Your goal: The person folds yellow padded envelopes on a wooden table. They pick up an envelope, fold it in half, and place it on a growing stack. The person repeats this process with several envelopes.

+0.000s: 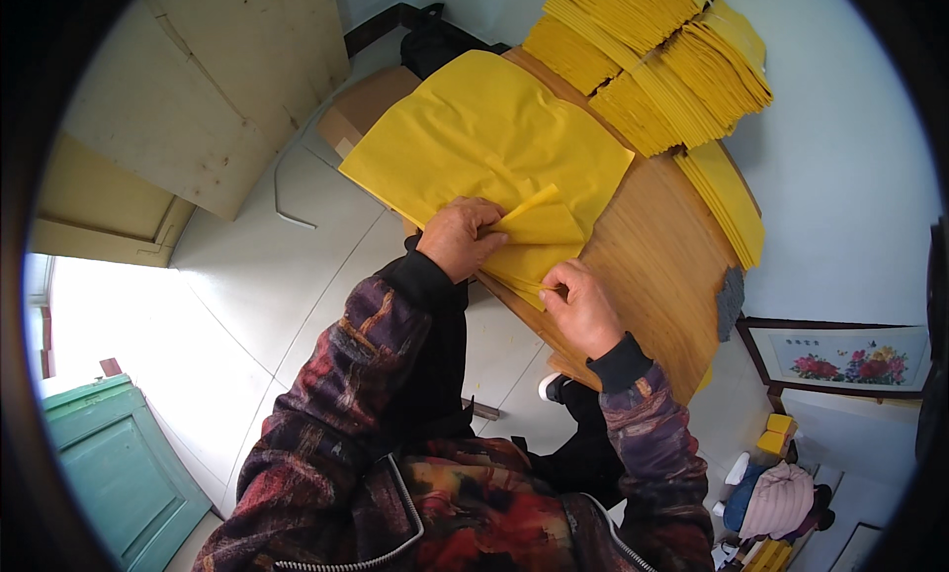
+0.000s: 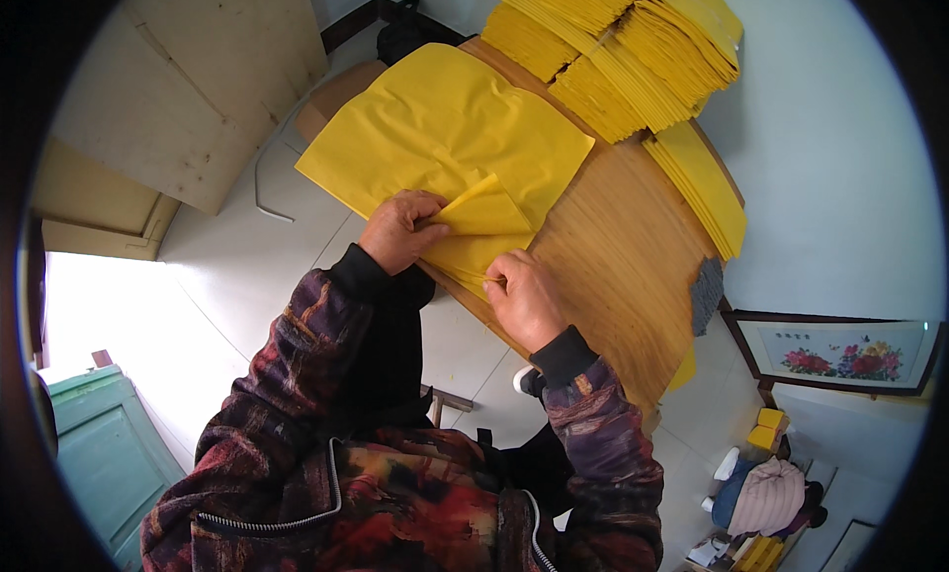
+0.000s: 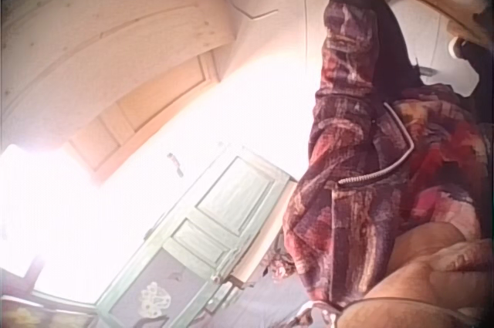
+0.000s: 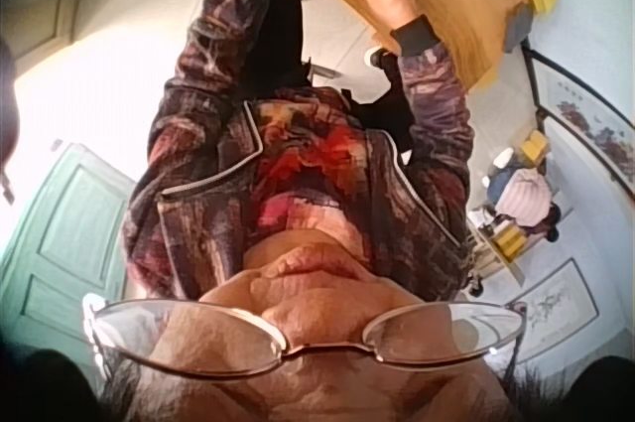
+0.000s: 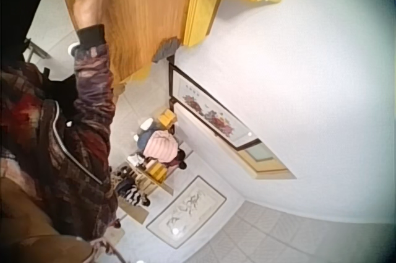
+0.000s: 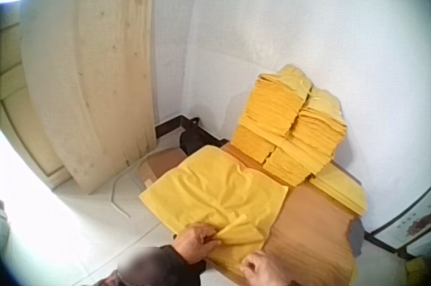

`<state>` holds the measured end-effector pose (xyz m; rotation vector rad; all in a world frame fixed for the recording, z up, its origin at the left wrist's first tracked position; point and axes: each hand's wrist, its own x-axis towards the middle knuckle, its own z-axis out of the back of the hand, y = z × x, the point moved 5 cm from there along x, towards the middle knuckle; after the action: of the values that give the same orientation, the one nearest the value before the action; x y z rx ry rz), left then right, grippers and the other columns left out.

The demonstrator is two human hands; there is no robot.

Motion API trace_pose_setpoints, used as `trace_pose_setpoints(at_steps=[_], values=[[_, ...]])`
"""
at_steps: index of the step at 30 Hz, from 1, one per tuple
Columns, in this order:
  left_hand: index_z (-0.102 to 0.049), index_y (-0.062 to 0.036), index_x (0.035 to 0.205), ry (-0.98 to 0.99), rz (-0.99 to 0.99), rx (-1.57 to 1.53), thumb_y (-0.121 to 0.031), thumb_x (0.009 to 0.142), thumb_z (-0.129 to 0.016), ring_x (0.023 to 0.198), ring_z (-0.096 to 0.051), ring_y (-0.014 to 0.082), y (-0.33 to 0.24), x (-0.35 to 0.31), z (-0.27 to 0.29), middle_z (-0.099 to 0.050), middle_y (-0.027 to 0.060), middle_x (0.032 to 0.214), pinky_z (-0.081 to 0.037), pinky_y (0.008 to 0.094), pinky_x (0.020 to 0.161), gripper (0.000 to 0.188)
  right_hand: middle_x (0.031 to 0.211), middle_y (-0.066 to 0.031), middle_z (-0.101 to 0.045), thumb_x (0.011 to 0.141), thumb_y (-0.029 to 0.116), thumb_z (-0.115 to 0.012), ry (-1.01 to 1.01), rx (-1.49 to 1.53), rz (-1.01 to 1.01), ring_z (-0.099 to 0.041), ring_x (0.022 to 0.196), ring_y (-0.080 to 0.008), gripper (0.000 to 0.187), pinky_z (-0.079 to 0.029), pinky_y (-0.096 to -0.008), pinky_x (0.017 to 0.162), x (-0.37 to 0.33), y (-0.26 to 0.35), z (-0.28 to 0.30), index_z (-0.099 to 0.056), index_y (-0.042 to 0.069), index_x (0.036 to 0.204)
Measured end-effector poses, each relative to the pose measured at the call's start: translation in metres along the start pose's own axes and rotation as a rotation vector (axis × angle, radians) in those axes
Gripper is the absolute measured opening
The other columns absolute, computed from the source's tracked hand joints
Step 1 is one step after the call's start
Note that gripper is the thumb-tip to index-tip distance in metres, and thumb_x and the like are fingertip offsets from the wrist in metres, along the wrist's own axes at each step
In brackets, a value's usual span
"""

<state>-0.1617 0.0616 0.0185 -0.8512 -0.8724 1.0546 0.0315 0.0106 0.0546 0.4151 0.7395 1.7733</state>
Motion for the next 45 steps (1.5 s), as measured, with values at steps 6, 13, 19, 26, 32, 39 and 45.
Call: trace_pose_setpoints(at_steps=[6,13,19,26,32,39,45], values=[[-0.07,-0.0011,0.099,0.014,0.002,-0.025,-0.011,0.078,-0.073,0.097,-0.061,0.0349,0.001,-0.001,0.0,-0.067,0.0152,0.097,-0.05,0.0394,0.084,0.023,0.084,-0.0154,-0.061,0.084,0.007,-0.066,0.078,0.124,-0.038,-0.059,0.082,-0.0354,0.01,-0.048,-0.0424,0.071,0.008,-0.001,0.003,-0.058,0.001,0.081],[-0.07,-0.0001,0.095,0.073,-0.028,-0.002,-0.01,0.077,-0.076,0.104,-0.059,0.0337,-0.001,-0.002,-0.001,-0.068,0.0137,0.108,-0.049,0.0383,0.089,0.022,0.084,-0.0148,-0.061,0.086,0.01,-0.066,-0.054,-0.163,0.107,-0.059,0.085,-0.0355,0.011,-0.047,-0.0443,0.072,0.028,0.024,0.025,-0.059,0.002,0.083],[-0.069,0.0009,0.094,0.06,-0.144,0.056,-0.008,0.074,-0.076,0.109,-0.057,0.0344,-0.009,-0.009,-0.003,-0.066,0.0146,0.115,-0.047,0.039,0.093,0.023,0.09,-0.0133,-0.061,0.084,0.009,-0.067,-0.192,-0.335,0.253,-0.058,0.09,-0.0356,0.01,-0.047,-0.0448,0.075,0.04,0.038,0.026,-0.06,0.003,0.088],[-0.069,0.0018,0.095,0.027,-0.031,0.003,-0.008,0.075,-0.073,0.107,-0.058,0.0348,0.0,-0.005,-0.009,-0.067,0.0152,0.109,-0.049,0.0382,0.091,0.022,0.103,-0.014,-0.06,0.08,0.012,-0.073,-0.243,-0.3,0.157,-0.057,0.094,-0.0354,0.027,-0.048,-0.0432,0.081,-0.013,0.024,0.017,-0.062,0.003,0.102],[-0.069,0.0022,0.096,0.027,-0.014,-0.006,-0.008,0.076,-0.073,0.104,-0.058,0.0354,-0.001,-0.004,-0.007,-0.067,0.0155,0.105,-0.049,0.038,0.09,0.023,0.109,-0.0095,-0.058,0.079,0.012,-0.075,-0.216,-0.523,0.223,-0.054,0.099,-0.0305,0.031,-0.047,-0.0426,0.086,-0.033,0.021,-0.02,-0.064,0.003,0.106],[-0.069,0.002,0.096,0.025,-0.02,0.016,-0.009,0.077,-0.072,0.104,-0.058,0.0352,-0.003,-0.004,-0.006,-0.067,0.0158,0.104,-0.049,0.0384,0.089,0.022,0.096,-0.0096,-0.06,0.08,0.006,-0.069,-0.196,-0.315,0.201,-0.056,0.092,-0.0331,0.01,-0.047,-0.0429,0.08,-0.023,0.016,-0.01,-0.063,0.004,0.087],[-0.069,0.0012,0.097,0.039,-0.02,0.02,-0.01,0.077,-0.072,0.102,-0.058,0.0358,-0.005,-0.004,-0.004,-0.067,0.0161,0.103,-0.048,0.0391,0.089,0.023,0.092,-0.0128,-0.06,0.081,0.002,-0.067,-0.064,-0.121,0.08,-0.058,0.087,-0.034,0.007,-0.048,-0.0404,0.075,-0.011,0.008,-0.002,-0.06,0.002,0.084]])
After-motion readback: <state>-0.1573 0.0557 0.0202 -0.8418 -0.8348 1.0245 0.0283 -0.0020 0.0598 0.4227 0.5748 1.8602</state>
